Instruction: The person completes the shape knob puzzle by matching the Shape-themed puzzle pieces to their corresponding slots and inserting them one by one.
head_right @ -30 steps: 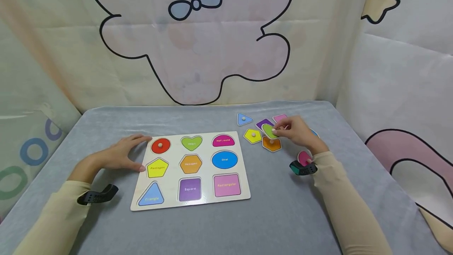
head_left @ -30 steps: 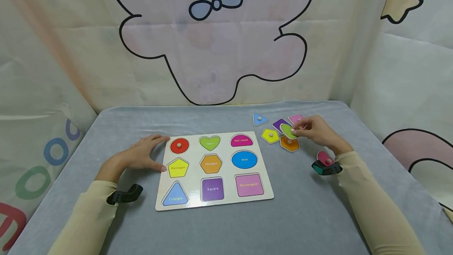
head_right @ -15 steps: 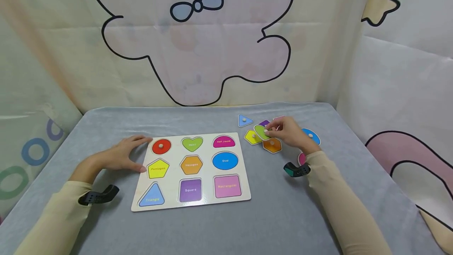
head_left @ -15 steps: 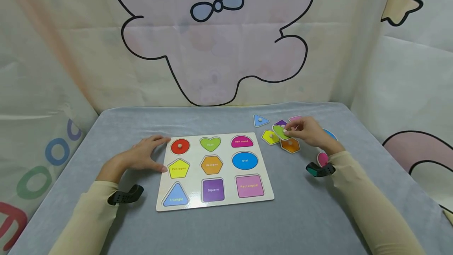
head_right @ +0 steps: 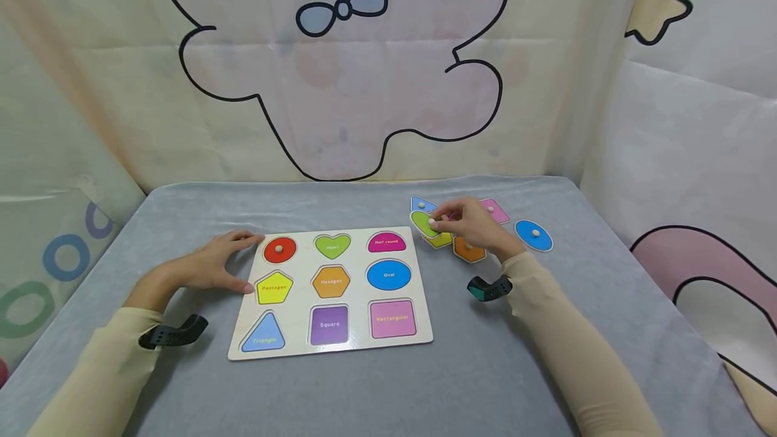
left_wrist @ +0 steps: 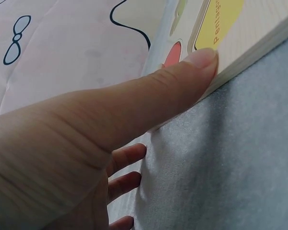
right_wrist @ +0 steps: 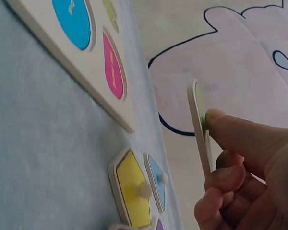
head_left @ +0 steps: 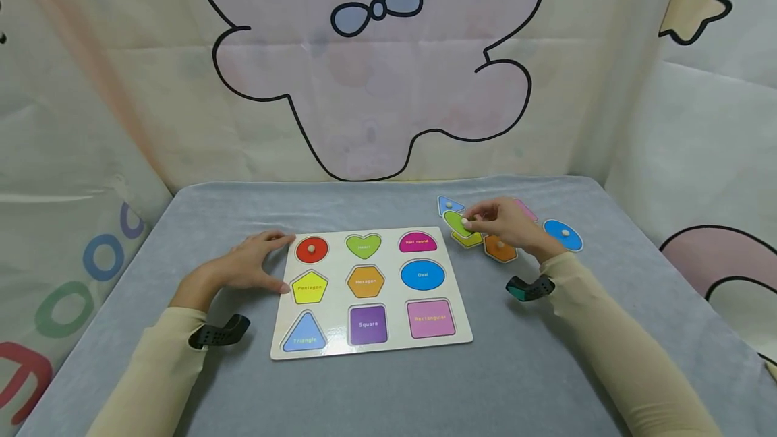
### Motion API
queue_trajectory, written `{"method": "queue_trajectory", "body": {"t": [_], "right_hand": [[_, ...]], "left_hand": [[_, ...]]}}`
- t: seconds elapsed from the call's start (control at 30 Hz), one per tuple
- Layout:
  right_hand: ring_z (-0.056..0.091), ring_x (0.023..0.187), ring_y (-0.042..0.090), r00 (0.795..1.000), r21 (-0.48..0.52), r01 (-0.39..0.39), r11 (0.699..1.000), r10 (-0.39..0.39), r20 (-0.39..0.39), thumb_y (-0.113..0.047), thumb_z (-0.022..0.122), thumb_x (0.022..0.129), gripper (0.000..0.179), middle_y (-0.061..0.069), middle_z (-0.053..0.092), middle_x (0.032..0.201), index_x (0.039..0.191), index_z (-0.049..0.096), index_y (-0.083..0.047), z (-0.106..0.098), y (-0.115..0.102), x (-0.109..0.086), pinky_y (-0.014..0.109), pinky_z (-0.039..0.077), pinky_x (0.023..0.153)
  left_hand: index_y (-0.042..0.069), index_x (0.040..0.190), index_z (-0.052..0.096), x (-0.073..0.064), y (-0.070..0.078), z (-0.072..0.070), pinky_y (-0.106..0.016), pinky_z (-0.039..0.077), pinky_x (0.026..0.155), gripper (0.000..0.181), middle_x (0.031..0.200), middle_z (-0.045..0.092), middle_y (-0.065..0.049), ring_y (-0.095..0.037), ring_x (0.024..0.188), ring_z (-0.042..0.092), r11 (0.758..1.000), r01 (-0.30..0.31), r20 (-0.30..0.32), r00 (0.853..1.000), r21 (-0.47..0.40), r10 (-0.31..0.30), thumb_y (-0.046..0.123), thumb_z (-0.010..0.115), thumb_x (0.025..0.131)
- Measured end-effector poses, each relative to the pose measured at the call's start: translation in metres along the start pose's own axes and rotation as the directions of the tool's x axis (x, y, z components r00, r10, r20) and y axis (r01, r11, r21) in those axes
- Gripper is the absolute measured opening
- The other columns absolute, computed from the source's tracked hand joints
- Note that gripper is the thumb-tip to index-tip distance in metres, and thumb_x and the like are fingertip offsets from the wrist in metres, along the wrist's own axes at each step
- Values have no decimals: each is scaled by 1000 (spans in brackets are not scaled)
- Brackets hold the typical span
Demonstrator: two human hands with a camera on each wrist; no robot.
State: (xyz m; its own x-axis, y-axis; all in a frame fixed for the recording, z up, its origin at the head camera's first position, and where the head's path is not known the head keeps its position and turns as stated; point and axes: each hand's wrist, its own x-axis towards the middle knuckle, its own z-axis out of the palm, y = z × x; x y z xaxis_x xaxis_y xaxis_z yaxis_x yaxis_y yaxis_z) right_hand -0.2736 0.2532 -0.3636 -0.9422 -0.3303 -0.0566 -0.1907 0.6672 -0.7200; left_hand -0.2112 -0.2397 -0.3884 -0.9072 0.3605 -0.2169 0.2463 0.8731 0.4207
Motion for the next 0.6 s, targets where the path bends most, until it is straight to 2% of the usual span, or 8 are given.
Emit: {"method": "queue_trajectory", "body": {"t": [0.17,0.4,0.6], "right_hand": [[53,81,19,995,63,94,994,-95,18,-17,72,95,24,6,55,87,111,74,-1,12,-12,8,21,48,65],[51,83,22,995,50,93,994,-95,38,-17,73,94,21,5,53,86,110,76,-4,30,-33,20,22,42,62],[50,78,21,987,38,145,989,-147,58,-17,73,93,20,6,55,85,109,76,-3,43,-48,30,21,40,60]], "left_hand": [[10,157,36,0,0,0,-79,25,109,106,156,35,-25,-49,140,31,1000,-1,-2,1000,7,1,50,86,73],[11,157,37,1,-2,2,-77,29,108,106,155,37,-24,-48,138,34,1000,-3,-14,1000,18,4,51,87,72],[11,157,36,1,-2,2,-77,28,108,106,156,36,-24,-48,138,33,1000,-8,-14,1000,14,8,50,86,72]]}}
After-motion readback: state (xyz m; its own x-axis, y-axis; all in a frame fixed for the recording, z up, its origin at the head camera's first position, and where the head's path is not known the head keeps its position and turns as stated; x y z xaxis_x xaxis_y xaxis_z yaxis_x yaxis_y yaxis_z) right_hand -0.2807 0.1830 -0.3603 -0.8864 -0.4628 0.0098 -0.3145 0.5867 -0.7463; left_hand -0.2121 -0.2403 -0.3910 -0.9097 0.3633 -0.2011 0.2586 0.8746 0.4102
